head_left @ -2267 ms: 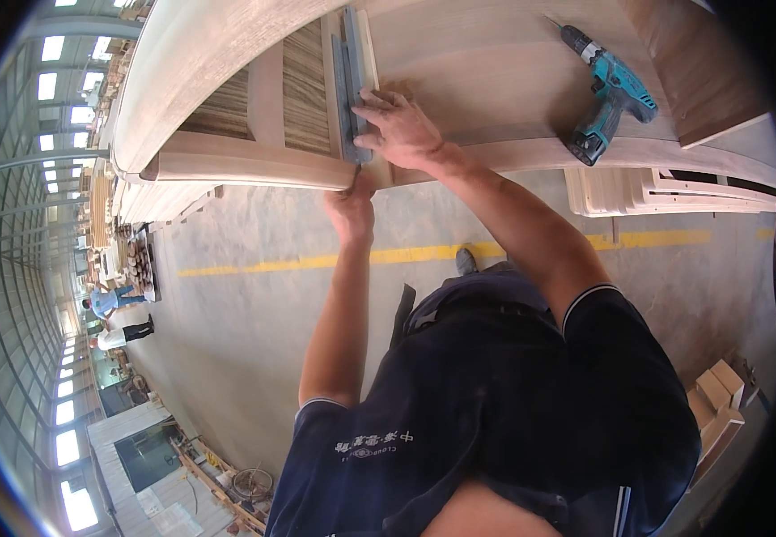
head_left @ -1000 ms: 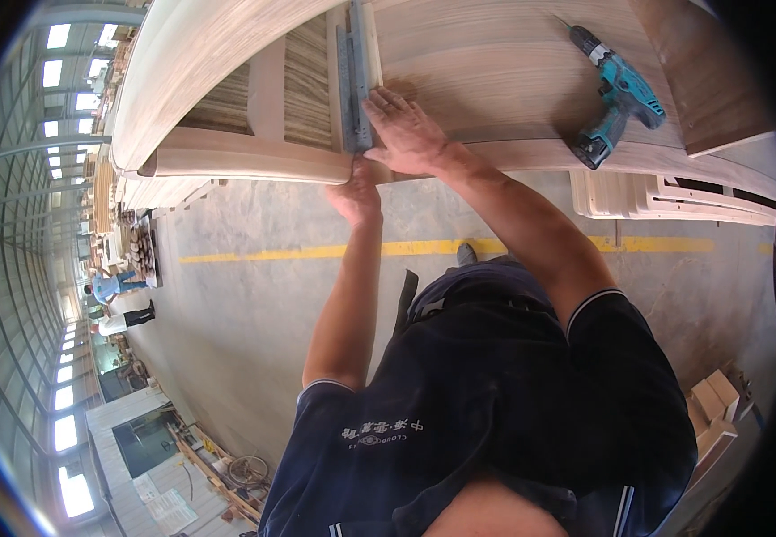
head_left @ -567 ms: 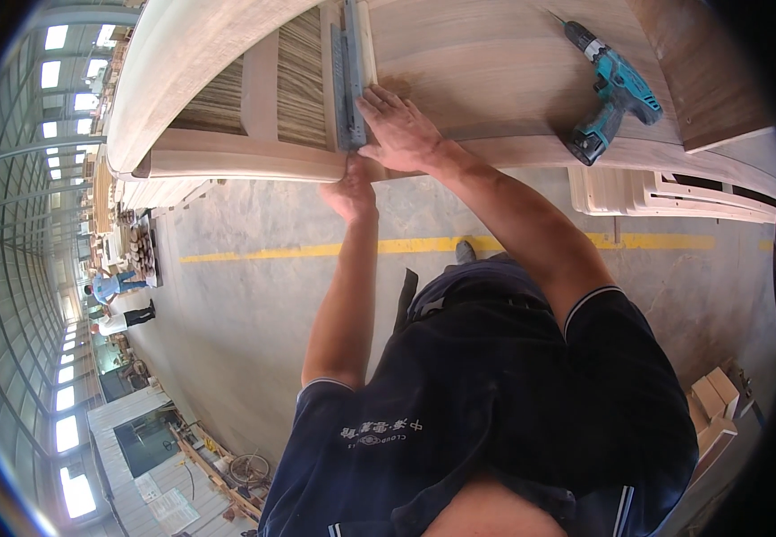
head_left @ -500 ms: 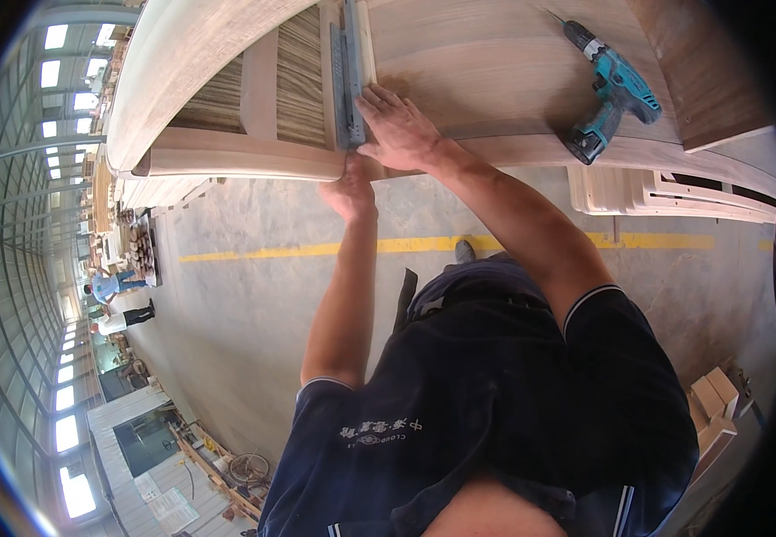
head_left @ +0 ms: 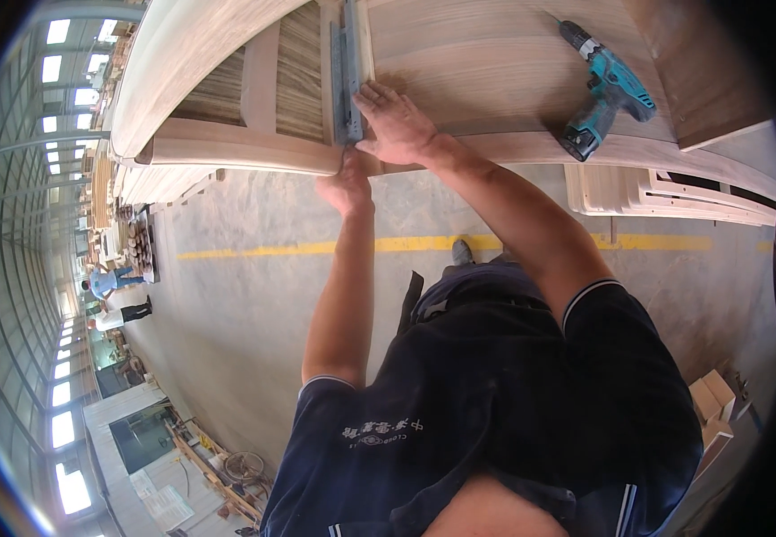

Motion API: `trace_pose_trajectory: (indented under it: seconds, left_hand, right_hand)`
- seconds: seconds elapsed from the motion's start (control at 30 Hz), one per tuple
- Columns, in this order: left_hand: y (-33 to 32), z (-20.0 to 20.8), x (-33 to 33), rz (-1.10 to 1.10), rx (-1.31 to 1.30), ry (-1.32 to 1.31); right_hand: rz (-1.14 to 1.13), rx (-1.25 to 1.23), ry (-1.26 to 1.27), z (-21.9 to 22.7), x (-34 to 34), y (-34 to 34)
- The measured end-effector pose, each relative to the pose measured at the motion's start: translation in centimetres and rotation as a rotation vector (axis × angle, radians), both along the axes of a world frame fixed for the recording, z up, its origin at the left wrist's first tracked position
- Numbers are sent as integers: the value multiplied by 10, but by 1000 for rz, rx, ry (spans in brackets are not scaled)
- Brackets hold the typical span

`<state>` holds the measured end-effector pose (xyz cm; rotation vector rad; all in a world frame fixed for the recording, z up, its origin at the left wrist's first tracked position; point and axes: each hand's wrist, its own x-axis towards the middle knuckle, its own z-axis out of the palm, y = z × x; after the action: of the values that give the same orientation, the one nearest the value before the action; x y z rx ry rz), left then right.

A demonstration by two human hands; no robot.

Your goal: The person aligns a wooden panel within a large furniture frame, uses a ruler and pencil to mark measurements, and then secures metal drawer slides to the interior using an electric drill.

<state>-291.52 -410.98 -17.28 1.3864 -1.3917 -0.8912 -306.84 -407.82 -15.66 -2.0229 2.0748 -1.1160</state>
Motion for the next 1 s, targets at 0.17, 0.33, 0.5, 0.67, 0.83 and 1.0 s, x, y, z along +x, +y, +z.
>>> trace_pose_trajectory:
  seconds: [0.17,0.33,0.5,0.67,0.83,1.0]
  left_hand:
    - [-2,-2,1,20,-45,-66]
    - [-4,-4,-1,-29,-93,83]
    - [-4,-7,3,-29,-112,91]
    - [7,10,-17,24,82,250]
    - [3,-1,-11,23,21,312]
    - [2,-5,-11,-44,-22,352]
  right_hand:
    - [18,-78,-92,0,-1,-3]
    - [-3,-252,-197,-20,-5,-20]
    - [-107,-22,-367,20,-10,-33]
    - [-161,420,-255,52,-18,-56]
    - [-133,495,-227,58,-6,-59]
    - [-160,455,-258,52,-1,-51]
